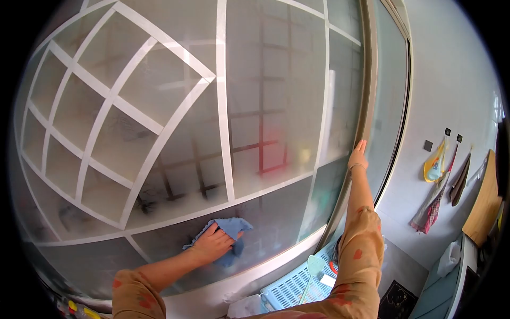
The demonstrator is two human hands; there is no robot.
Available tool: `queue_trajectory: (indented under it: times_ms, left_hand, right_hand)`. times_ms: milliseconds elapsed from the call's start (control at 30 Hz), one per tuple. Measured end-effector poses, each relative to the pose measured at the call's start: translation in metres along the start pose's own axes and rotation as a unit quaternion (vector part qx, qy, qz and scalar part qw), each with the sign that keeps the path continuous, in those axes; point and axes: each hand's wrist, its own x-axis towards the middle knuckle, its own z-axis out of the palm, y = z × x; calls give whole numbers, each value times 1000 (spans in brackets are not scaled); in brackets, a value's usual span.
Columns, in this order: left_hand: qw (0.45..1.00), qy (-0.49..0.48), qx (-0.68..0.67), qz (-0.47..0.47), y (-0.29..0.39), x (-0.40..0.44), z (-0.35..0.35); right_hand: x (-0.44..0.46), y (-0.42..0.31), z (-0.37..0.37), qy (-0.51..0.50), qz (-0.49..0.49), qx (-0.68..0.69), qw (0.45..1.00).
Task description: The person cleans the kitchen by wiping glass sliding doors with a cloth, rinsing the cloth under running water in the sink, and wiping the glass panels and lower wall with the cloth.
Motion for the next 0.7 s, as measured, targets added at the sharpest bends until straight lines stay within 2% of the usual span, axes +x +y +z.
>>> queue_trajectory:
  times_ms: [133, 700]
  left_hand:
    - [1000, -18, 11, 4, 1, 0, 0]
    - [999, 9, 39, -11, 2, 3, 9]
  right_hand:
    - [6, 4, 0, -6, 12, -12, 1000]
    - [27, 24, -1, -38, 18, -40, 998]
